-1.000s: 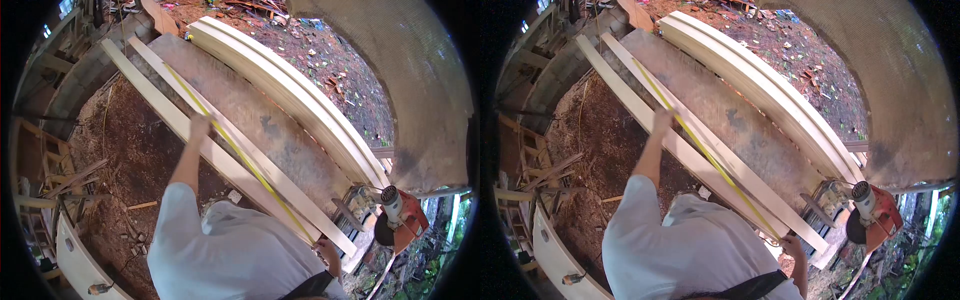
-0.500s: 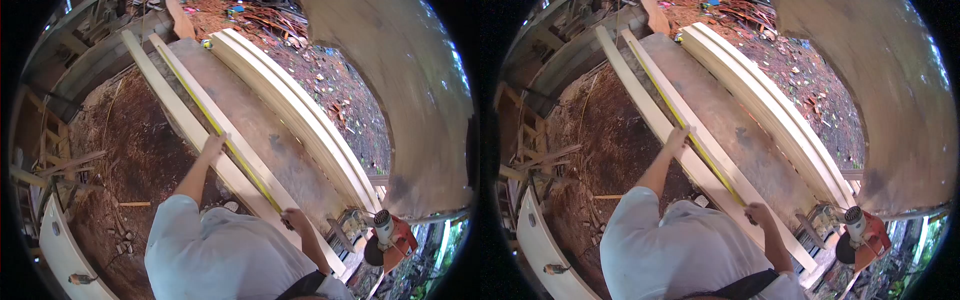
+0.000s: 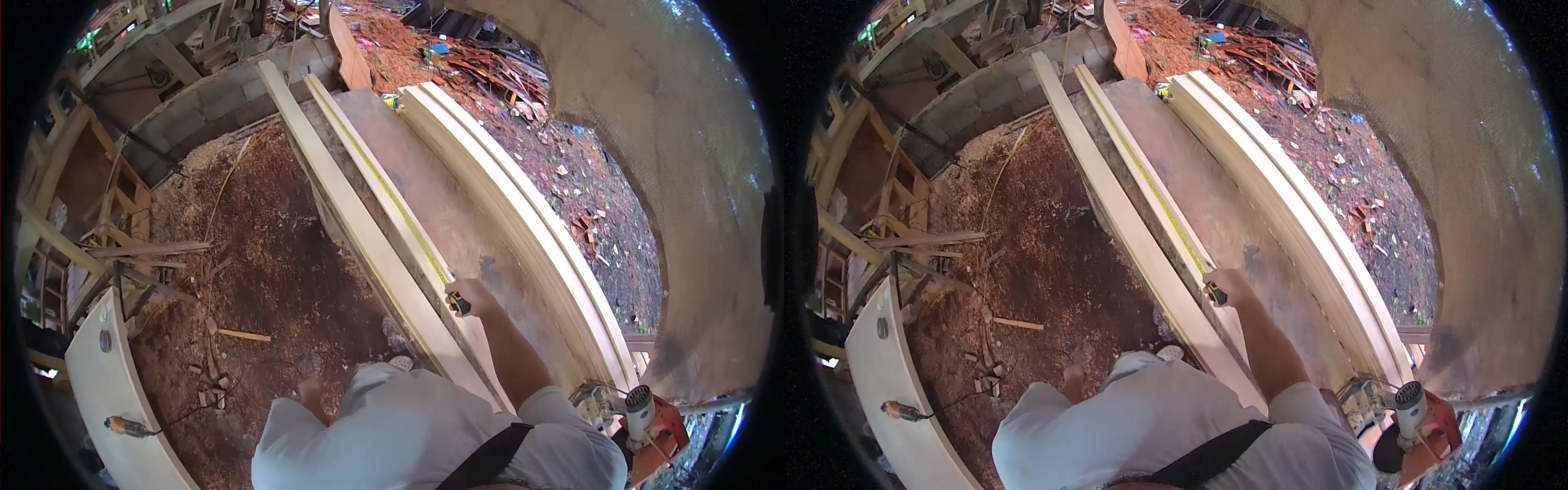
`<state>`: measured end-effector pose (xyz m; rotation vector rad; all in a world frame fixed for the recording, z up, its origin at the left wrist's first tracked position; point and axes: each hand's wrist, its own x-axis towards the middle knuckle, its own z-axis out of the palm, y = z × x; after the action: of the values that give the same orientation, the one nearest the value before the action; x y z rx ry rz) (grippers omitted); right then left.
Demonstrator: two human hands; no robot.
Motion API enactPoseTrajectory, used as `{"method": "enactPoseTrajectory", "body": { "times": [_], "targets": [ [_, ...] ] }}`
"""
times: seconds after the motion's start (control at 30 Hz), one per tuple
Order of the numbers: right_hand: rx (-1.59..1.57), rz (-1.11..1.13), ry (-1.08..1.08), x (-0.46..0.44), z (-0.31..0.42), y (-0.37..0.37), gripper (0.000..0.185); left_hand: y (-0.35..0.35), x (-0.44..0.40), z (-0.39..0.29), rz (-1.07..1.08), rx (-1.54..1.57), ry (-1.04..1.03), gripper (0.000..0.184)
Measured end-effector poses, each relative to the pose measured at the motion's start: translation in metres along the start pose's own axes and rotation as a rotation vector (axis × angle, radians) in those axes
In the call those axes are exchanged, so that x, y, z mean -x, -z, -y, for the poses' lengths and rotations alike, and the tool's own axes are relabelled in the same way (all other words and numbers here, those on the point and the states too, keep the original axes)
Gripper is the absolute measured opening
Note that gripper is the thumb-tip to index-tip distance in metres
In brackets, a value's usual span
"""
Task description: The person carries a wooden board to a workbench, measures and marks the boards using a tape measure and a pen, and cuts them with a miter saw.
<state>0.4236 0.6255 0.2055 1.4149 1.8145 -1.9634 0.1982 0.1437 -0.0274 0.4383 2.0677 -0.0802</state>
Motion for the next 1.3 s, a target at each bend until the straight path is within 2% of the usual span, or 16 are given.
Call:
{"method": "enactPoseTrajectory", "body": {
  "times": [0.07,0.17,0.33,0.4,0.43,0.5,0.57,0.6,0.73,0.8,0.93,1.07,1.1,1.17,1.23,1.3],
  "targets": [
    [-0.013,0.078,0.064,-0.005,0.016,0.002,0.011,-0.004,0.009,0.005,0.028,0.072,0.026,0.033],
    [-0.134,-0.075,-0.201,0.018,0.056,-0.016,0.015,-0.012,0.01,-0.003,0.047,0.09,-0.032,0.032],
    [-0.107,-0.181,-0.169,0.039,0.032,-0.023,0.015,-0.001,-0.018,-0.051,-0.11,-0.17,-0.352,0.031],
    [0.216,-0.207,0.096,0.034,-0.014,-0.014,0.021,0.019,-0.039,-0.079,-0.441,-0.293,-0.496,0.031],
    [0.936,-0.176,0.48,0.02,-0.054,-0.005,0.033,0.044,-0.012,-0.11,-0.597,0.015,-0.386,0.034],
    [0.116,-0.159,-0.034,0.098,-0.037,-0.016,0.032,0.073,0.001,-0.146,-0.781,0.482,-0.338,0.042],
    [0.206,-0.12,0.174,0.116,-0.097,-0.015,0.044,0.097,-0.018,-0.17,-0.921,0.716,-0.506,0.044],
    [0.0,-0.133,-0.151,0.17,-0.077,-0.018,0.04,0.119,0.016,-0.197,-1.016,0.796,-0.613,0.042],
    [0.013,-0.081,-0.203,0.278,-0.184,-0.017,0.045,0.161,0.106,-0.313,-1.091,0.788,-0.696,0.03],
    [-0.047,-0.283,-0.128,0.334,-0.209,-0.026,0.03,0.155,0.125,-0.356,-1.008,0.823,-0.891,0.03],
    [-0.258,-0.558,-0.214,0.401,-0.28,-0.041,0.038,0.118,0.155,-0.431,-0.661,0.577,-1.314,0.024],
    [-0.405,-0.697,-0.348,0.478,-0.349,-0.04,0.046,-0.002,0.188,-0.479,-0.08,0.306,-1.213,0.029],
    [-0.415,-0.733,-0.417,0.497,-0.367,-0.038,0.046,-0.037,0.181,-0.491,-0.088,0.004,-1.289,0.03],
    [-0.423,-0.83,-0.446,0.536,-0.401,-0.031,0.044,-0.125,0.214,-0.496,0.019,-0.112,-1.399,0.04],
    [-0.429,-0.995,-0.46,0.57,-0.451,-0.025,0.045,-0.178,0.279,-0.497,0.194,-0.53,-1.397,0.052],
    [-0.361,-1.163,-0.435,0.598,-0.497,-0.02,0.046,-0.216,0.312,-0.496,0.143,-0.671,-1.352,0.056]
  ]
}}
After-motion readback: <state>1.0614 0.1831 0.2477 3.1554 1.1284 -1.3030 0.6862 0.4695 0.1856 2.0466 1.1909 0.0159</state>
